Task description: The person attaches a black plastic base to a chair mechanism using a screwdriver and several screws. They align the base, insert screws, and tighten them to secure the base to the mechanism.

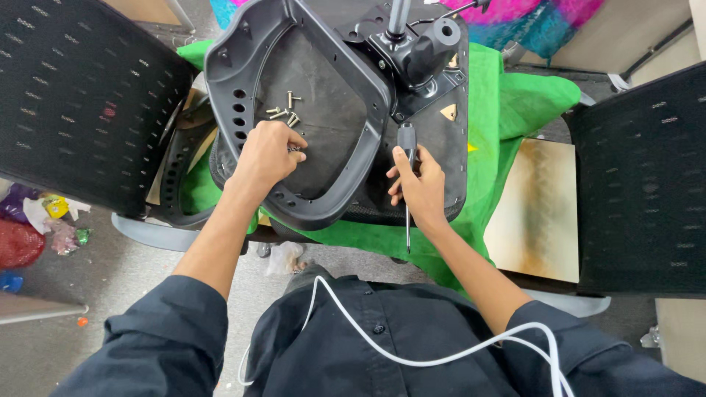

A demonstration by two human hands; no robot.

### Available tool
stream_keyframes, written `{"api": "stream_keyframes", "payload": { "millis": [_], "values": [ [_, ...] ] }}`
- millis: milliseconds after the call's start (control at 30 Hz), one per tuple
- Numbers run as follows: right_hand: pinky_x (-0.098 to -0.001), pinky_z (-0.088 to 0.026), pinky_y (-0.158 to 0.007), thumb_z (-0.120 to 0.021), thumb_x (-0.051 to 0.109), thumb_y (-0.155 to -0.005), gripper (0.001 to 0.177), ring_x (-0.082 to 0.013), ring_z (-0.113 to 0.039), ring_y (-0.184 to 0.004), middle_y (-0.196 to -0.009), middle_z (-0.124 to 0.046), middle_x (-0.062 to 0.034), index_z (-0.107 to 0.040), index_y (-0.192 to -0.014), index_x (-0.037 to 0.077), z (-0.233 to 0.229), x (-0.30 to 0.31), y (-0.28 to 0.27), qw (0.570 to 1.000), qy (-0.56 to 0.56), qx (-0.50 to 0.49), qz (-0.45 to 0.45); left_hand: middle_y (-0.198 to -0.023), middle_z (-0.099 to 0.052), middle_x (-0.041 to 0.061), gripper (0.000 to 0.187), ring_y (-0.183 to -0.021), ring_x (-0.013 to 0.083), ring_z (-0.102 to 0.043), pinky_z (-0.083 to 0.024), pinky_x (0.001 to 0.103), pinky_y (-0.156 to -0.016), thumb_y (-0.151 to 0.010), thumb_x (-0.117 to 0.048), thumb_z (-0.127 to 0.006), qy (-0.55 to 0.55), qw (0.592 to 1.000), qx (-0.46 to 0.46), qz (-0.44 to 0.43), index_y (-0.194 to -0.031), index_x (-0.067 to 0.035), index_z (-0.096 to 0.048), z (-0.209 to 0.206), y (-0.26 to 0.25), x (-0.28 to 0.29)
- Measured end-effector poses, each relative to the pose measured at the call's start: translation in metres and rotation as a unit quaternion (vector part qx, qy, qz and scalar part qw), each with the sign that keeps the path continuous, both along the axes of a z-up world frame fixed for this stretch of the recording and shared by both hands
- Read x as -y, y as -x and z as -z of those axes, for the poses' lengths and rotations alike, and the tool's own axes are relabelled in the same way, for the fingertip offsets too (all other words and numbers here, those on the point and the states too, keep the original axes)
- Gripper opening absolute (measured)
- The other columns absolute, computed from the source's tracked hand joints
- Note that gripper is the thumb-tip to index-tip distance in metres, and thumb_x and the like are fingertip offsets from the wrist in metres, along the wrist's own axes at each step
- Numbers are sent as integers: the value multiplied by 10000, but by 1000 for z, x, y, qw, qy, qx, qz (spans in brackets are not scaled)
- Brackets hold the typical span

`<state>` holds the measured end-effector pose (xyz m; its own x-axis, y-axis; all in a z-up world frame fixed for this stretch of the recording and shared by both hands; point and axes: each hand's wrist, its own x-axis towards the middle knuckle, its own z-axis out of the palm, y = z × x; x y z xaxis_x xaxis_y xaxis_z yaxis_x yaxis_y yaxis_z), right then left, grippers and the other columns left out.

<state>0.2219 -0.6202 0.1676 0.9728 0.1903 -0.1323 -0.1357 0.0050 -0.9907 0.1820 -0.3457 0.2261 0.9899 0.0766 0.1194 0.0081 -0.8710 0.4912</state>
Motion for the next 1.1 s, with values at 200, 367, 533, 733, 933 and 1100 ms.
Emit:
{"api": "stream_keyframes", "payload": {
  "millis": [200,367,533,733,933,1100],
  "values": [
    [-277,-483,-383,-633,330,-999,440,-125,-603,-489,-763,-649,-103,-606,-1227,-45,-4,-2,-1,999,-29,-7,12,-773,-730,199,182,-737,330,-737,-583,399,-731,-716,-52,-844,32,999,-23,-32,-889,-21,-799,13,-6,-6],
    [-274,-486,-387,-622,334,-1009,429,-123,-601,-495,-771,-645,-103,-609,-1207,-46,-4,-4,0,1000,-19,-9,18,-707,-705,202,147,-685,327,-726,-577,401,-700,-726,-60,-852,37,999,-29,-28,-841,1,-785,16,-9,-9],
    [-274,-498,-396,-618,330,-1011,410,-122,-612,-519,-786,-654,-101,-618,-1171,-47,-9,-7,1,999,1,-16,32,-715,-695,224,119,-704,363,-712,-566,434,-706,-736,-69,-845,43,998,-42,-35,-806,4,-781,17,-10,-10],
    [-277,-510,-401,-609,335,-1012,402,-121,-621,-527,-787,-663,-98,-623,-1154,-41,-14,-14,0,997,24,-35,66,-806,-684,258,170,-828,429,-684,-532,507,-742,-805,-67,-799,28,999,-16,-17,-738,55,-702,17,-6,-7],
    [-276,-516,-406,-603,339,-1010,411,-118,-616,-526,-788,-664,-95,-619,-1192,-29,-12,-19,-1,994,34,-47,96,-810,-670,249,183,-793,428,-674,-530,493,-715,-857,-93,-774,70,997,-8,16,-806,60,-687,7,-7,-6],
    [-280,-525,-420,-593,354,-1017,426,-120,-621,-542,-801,-666,-91,-613,-1218,-22,-11,-22,0,990,21,-42,131,-779,-741,169,144,-679,283,-738,-555,371,-649,-881,-108,-754,191,981,-22,14,-941,21,-735,-8,-7,-3]
  ]
}}
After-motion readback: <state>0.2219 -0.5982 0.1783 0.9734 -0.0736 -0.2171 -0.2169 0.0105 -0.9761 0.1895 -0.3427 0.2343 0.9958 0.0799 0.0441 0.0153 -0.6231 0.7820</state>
